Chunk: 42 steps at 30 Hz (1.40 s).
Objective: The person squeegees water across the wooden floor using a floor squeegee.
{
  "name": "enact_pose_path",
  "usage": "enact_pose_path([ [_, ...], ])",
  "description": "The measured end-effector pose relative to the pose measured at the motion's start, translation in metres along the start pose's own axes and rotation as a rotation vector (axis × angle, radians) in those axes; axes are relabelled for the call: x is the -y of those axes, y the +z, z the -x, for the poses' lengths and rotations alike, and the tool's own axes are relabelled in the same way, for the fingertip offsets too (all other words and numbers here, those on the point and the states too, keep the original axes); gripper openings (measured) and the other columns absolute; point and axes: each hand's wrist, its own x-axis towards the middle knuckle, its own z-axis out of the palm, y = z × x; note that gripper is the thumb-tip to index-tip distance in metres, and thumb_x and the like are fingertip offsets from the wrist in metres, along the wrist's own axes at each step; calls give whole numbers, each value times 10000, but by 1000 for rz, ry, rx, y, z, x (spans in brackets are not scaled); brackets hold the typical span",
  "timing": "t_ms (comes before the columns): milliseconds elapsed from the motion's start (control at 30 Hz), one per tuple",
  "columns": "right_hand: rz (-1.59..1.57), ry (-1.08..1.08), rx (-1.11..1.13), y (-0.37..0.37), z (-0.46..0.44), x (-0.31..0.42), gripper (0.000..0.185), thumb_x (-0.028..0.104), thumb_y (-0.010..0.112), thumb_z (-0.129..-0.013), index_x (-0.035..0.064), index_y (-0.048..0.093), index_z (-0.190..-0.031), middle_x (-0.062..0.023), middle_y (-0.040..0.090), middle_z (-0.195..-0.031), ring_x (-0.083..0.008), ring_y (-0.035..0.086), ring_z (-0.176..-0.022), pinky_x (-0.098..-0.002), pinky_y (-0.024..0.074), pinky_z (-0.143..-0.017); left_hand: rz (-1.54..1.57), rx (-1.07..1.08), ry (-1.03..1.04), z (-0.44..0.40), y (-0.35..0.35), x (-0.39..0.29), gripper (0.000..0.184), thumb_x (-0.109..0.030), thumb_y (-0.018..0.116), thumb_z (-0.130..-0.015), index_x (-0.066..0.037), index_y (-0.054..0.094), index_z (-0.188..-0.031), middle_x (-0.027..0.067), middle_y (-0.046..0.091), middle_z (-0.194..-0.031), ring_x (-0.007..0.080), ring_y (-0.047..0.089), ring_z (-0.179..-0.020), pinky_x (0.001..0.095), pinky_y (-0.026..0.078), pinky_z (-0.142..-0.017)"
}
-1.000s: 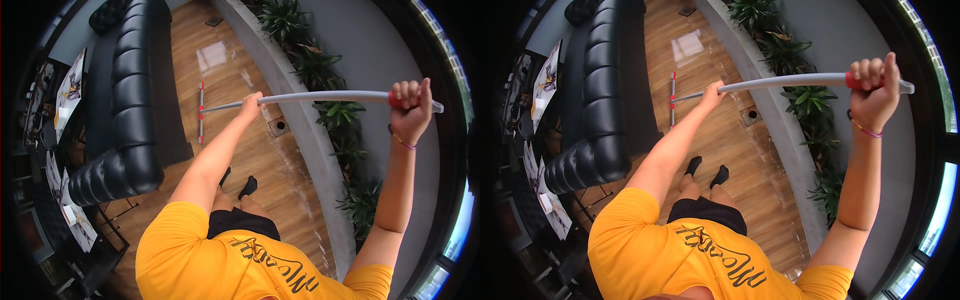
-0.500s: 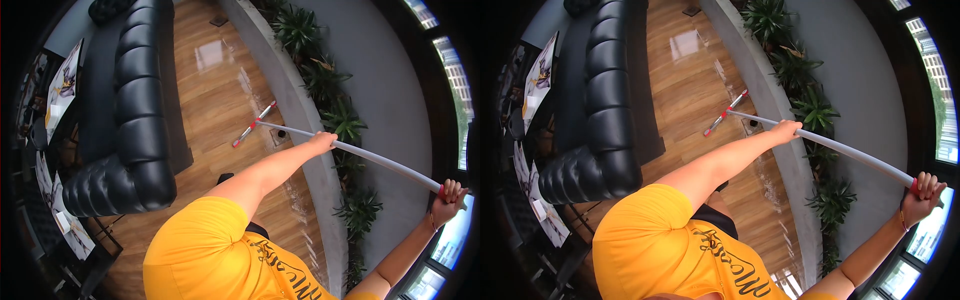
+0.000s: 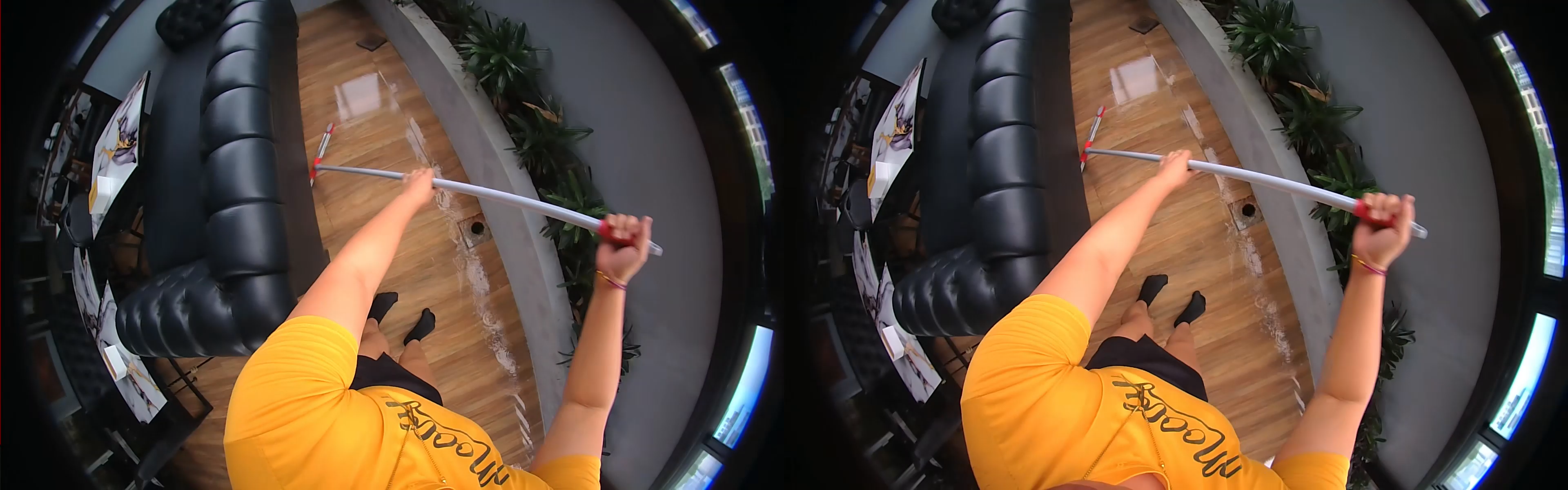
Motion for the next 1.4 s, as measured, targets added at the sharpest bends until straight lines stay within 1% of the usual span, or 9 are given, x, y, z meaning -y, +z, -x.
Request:
enact_pose_path([
  [200,-48,132,-246,-100,45,-23,366,226,514,-972,111,393,-646,5,341,-575,-132,349,-568,-331,360,-679,-39,257,-163,24,85,11,442,-348,724,-780,-80,566,-1094,129,534,-1248,339,441,-1229,670,250,-1043],
  [500,286,-189,-335,-137,85,279,436,244,467,-1004,120,339,-606,14,281,-545,-91,269,-523,-268,300,-570,351,416,379,106,137,-287,364,-381,664,-827,-89,520,-990,81,557,-1098,309,488,-1136,843,251,-848],
  [600,340,-330,-104,-122,79,310,441,329,521,-974,126,385,-607,9,322,-539,-92,273,-490,-253,263,-498,370,500,468,100,123,-322,352,-369,661,-834,-87,521,-992,75,583,-1062,304,505,-1126,838,274,-831],
  [833,127,-455,-177,-113,55,183,448,330,475,-994,115,387,-611,33,268,-516,-89,210,-490,-271,221,-504,30,200,358,30,83,-224,234,-215,683,-799,-115,560,-971,71,612,-1039,294,552,-1067,732,285,-971],
  [900,99,-319,-297,-113,60,97,433,330,442,-1007,114,420,-633,-2,383,-541,-123,338,-528,-313,365,-610,-166,84,254,-1,74,-165,275,-187,677,-794,-107,549,-1024,67,547,-1169,270,489,-1168,714,267,-1009],
  [967,18,-71,-315,-106,77,2,265,243,516,-980,79,539,-773,-43,566,-741,-191,564,-743,-403,453,-910,-278,108,100,-29,66,-116,382,-185,635,-833,-114,518,-1189,69,432,-1373,269,359,-1326,692,226,-1057],
  [1100,-56,162,-298,-105,138,-116,116,177,552,-961,69,510,-945,-86,590,-963,-272,528,-1102,-441,359,-1053,-450,174,-188,-61,77,-39,432,-167,491,-918,-122,419,-1341,49,282,-1520,267,188,-1431,663,149,-1097],
  [1167,-47,162,-387,-128,159,-120,137,189,542,-967,56,509,-969,-90,588,-958,-273,534,-1091,-447,367,-1052,-468,284,-244,-52,90,-42,434,-145,428,-942,-125,393,-1375,38,243,-1546,261,128,-1454,652,106,-1111],
  [1400,71,169,-712,-241,238,46,235,290,545,-964,57,515,-959,-66,575,-896,-240,548,-1016,-427,401,-999,-407,535,388,45,177,-163,536,-411,593,-874,-83,446,-1271,125,444,-1369,336,350,-1324,705,227,-1033],
])
